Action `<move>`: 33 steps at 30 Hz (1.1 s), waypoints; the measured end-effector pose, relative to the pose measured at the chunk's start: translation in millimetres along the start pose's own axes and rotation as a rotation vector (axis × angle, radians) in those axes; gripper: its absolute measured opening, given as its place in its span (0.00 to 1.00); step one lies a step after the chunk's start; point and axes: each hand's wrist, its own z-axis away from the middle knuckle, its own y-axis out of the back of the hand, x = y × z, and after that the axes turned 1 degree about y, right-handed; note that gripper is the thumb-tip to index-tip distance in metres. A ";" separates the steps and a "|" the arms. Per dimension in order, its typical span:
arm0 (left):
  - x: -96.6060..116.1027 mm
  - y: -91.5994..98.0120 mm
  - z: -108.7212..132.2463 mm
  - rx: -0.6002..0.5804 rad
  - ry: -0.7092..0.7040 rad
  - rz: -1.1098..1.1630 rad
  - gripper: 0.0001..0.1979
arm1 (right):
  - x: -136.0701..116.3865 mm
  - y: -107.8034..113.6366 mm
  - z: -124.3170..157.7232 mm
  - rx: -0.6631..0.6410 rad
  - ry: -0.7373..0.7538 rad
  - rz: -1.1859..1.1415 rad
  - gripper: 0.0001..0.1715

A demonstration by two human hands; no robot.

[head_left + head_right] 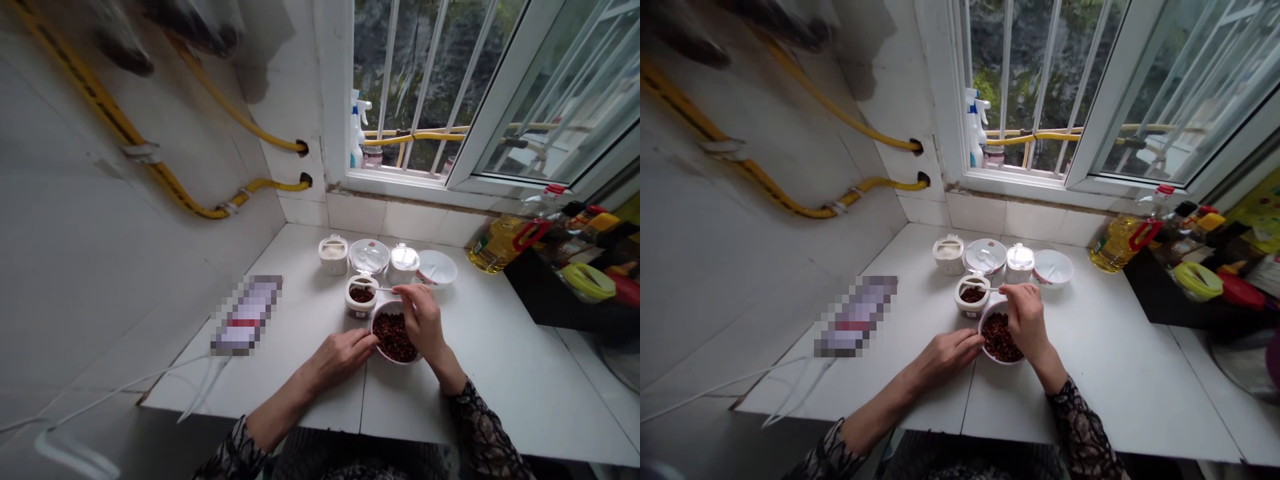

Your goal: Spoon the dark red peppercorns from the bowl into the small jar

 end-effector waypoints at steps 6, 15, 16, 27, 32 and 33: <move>0.4 1.0 -0.1 -0.002 -0.003 0.009 0.08 | 1.1 6.4 -0.1 0.006 0.132 0.083 0.13; -0.2 1.6 -0.3 0.008 0.002 0.008 0.08 | 22.4 22.9 4.6 -0.033 -0.045 0.197 0.10; 0.0 1.9 -0.2 0.005 0.003 0.006 0.08 | 23.1 20.7 5.7 -0.061 -0.042 0.201 0.10; 0.9 2.6 -1.2 0.011 -0.002 -0.009 0.08 | 23.8 13.2 9.6 -0.086 -0.357 0.053 0.11; -0.5 -0.4 1.6 -0.004 0.001 0.003 0.08 | 19.0 18.5 5.2 -0.080 -0.558 -0.141 0.11; -0.7 -0.9 2.2 -0.005 0.001 0.003 0.07 | 18.3 18.6 5.0 -0.074 -0.573 -0.154 0.10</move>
